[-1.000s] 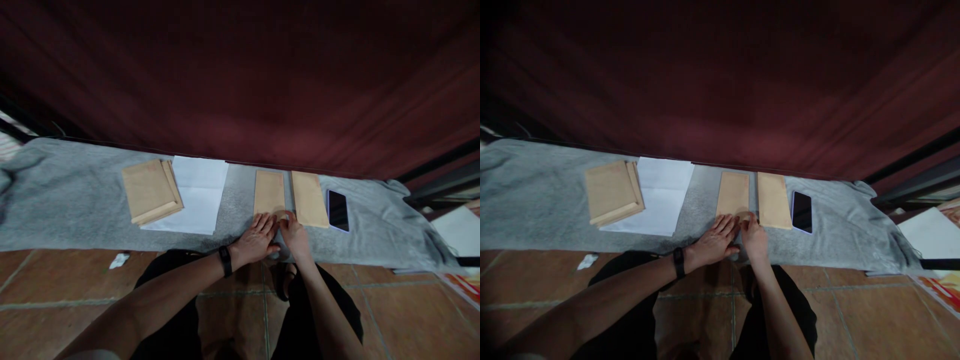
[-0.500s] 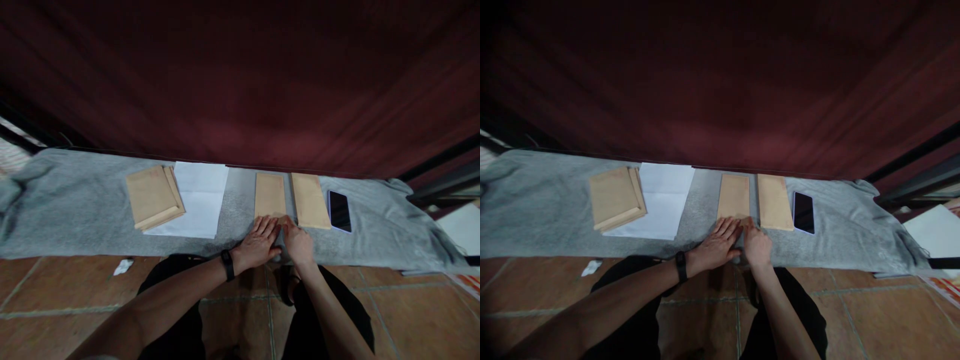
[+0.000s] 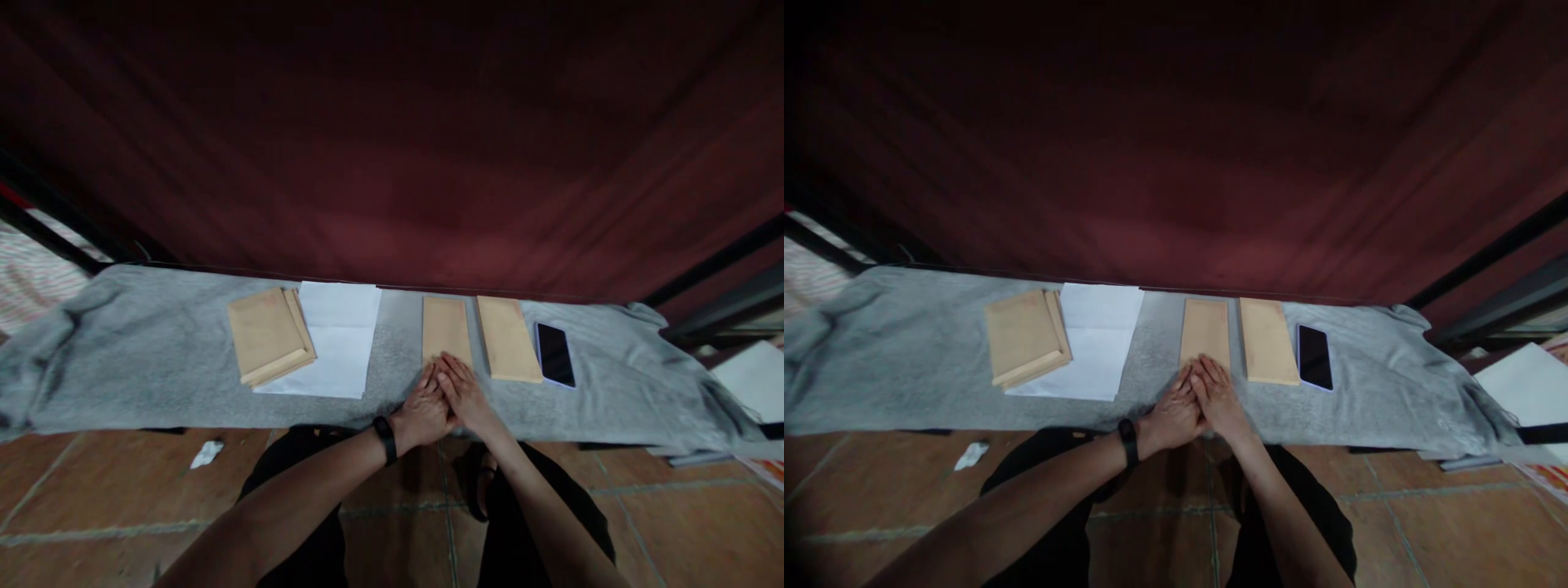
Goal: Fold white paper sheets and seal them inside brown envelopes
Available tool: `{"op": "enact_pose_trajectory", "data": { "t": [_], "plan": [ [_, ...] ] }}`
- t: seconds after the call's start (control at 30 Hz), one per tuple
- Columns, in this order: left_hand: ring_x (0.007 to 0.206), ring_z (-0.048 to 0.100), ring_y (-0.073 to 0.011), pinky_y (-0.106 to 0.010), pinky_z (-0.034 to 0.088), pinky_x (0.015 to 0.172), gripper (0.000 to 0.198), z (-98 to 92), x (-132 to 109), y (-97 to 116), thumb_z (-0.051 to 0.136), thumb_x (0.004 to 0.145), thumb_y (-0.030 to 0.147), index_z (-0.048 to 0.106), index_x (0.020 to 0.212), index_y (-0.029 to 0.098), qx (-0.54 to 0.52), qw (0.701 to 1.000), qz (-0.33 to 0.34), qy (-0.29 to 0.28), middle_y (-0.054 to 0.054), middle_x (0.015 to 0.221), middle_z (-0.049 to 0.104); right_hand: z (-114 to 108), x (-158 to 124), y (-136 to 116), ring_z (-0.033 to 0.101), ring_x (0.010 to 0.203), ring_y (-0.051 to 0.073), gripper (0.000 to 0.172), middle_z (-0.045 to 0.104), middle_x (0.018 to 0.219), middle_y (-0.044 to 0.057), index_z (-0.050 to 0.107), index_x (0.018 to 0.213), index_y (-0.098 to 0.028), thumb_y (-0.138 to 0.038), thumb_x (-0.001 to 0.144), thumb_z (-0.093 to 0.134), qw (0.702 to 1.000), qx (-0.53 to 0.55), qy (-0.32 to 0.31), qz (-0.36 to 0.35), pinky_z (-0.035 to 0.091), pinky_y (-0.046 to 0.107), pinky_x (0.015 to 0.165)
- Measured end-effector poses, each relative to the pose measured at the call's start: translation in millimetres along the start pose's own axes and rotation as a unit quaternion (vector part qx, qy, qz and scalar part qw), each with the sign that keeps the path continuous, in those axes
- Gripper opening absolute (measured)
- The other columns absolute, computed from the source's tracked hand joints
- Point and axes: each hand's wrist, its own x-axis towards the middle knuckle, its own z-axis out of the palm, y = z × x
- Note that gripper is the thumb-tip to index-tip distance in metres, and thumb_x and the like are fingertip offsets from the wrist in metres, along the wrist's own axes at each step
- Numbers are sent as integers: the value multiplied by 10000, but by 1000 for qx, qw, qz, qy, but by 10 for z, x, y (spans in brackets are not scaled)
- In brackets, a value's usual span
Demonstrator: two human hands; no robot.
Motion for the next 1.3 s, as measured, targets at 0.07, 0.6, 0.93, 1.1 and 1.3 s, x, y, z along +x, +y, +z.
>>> {"op": "enact_pose_trajectory", "data": {
  "t": [0.07, 0.6, 0.93, 1.1, 1.3],
  "plan": [
    [1493, 249, -304, -509, 84, 1224, 747, -38, -2, 13, 474, 940, 581, 365, 1514, 116, -3, 1000, -13, -8, -167, 1542, 423, -6, 82, 48, 306, 1476, 178, 550, 421, 1556, 87, 486, 1459, -206, -446, 1050, 208, 999, -20, -31, 12, 267, 449, 1213],
    [1497, 234, -331, -557, 177, 1192, 802, -37, 24, -34, 292, 944, 709, 318, 1536, 169, -35, 999, -18, -13, -159, 1619, 274, 5, 1353, 363, 327, 1463, 262, 546, 389, 1562, 156, 369, 1519, -152, -422, 1050, 299, 976, -207, 56, 46, 249, 487, 1182],
    [1500, 218, -330, -568, 141, 1202, 783, -32, 33, 20, 337, 944, 688, 340, 1530, 169, -19, 999, -37, -19, -148, 1616, 291, -6, 1220, 353, 263, 1492, 251, 513, 291, 1617, 95, 354, 1535, -217, -389, 1055, 297, 972, -233, -2, 31, 205, 454, 1198],
    [1464, 292, -346, -580, 119, 1204, 766, -42, 32, 57, 395, 927, 682, 429, 1485, 157, -21, 999, -39, -17, -153, 1538, 435, -91, 779, 304, 201, 1513, 218, 488, 226, 1642, -30, 331, 1535, -351, -423, 1058, 256, 977, -184, -98, -36, 179, 440, 1219],
    [1455, 311, -344, -567, 109, 1205, 737, -80, 36, 79, 395, 940, 658, 464, 1454, 134, -25, 998, -41, -26, -168, 1522, 452, -112, 732, 272, 201, 1513, 220, 489, 199, 1649, -45, 320, 1538, -365, -429, 1059, 239, 976, -177, -126, -32, 167, 447, 1222]
  ]
}}
